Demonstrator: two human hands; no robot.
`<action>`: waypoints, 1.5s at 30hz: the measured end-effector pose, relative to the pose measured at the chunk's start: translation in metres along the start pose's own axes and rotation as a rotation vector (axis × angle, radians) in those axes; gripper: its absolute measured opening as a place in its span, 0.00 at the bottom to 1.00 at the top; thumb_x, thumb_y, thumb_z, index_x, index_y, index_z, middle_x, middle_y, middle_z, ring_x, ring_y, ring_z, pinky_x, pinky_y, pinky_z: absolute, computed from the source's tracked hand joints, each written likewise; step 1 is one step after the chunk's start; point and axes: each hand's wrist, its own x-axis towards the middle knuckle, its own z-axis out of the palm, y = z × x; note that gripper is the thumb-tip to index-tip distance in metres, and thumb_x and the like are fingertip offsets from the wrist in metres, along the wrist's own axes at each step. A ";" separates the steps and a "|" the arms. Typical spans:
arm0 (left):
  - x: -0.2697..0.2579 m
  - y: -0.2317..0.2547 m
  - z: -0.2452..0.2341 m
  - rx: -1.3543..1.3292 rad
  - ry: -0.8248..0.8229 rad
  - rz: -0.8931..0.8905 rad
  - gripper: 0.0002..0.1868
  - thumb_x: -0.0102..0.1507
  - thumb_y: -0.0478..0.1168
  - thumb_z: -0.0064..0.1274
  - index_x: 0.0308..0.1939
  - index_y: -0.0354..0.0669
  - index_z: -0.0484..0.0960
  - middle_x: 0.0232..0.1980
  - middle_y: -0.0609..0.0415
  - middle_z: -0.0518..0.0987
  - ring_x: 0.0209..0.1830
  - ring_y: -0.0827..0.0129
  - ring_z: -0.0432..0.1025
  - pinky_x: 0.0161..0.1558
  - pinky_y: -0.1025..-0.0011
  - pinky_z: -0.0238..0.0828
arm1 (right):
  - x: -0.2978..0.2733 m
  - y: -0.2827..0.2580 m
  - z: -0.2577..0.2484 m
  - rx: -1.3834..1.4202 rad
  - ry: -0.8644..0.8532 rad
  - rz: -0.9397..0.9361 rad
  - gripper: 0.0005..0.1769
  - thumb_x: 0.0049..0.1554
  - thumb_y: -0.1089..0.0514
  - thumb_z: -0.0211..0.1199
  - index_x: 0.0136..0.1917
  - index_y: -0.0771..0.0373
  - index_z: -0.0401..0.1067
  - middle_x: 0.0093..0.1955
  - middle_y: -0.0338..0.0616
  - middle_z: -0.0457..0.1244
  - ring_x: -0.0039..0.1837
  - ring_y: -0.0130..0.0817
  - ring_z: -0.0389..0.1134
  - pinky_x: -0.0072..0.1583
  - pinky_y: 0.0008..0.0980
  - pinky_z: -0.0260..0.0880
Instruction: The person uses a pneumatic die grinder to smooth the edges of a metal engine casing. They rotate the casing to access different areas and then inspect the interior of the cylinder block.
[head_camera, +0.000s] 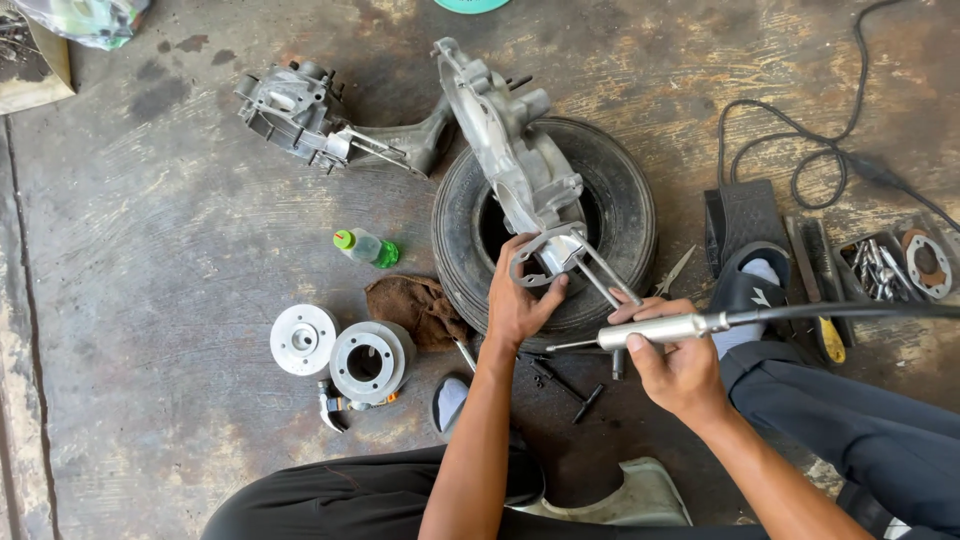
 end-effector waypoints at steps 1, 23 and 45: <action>-0.001 0.000 0.002 -0.003 0.000 0.000 0.29 0.58 0.55 0.62 0.58 0.46 0.76 0.61 0.48 0.76 0.57 0.47 0.76 0.54 0.51 0.75 | -0.007 0.002 -0.002 -0.003 0.000 0.000 0.11 0.62 0.60 0.58 0.47 0.71 0.62 0.46 0.55 0.69 0.52 0.50 0.76 0.59 0.49 0.74; 0.003 0.022 0.015 -0.046 0.137 -0.103 0.29 0.47 0.41 0.66 0.51 0.35 0.78 0.56 0.45 0.77 0.55 0.54 0.73 0.57 0.58 0.73 | -0.003 -0.040 -0.082 -0.176 -0.013 0.898 0.23 0.59 0.72 0.52 0.67 0.73 0.63 0.43 0.63 0.68 0.42 0.47 0.74 0.38 0.38 0.74; 0.001 0.030 0.024 0.051 0.190 -0.072 0.29 0.52 0.41 0.65 0.55 0.37 0.74 0.58 0.42 0.73 0.56 0.52 0.71 0.57 0.58 0.71 | 0.038 -0.094 -0.062 -1.006 -0.702 0.787 0.18 0.58 0.38 0.60 0.43 0.53 0.65 0.24 0.38 0.70 0.25 0.41 0.68 0.39 0.44 0.61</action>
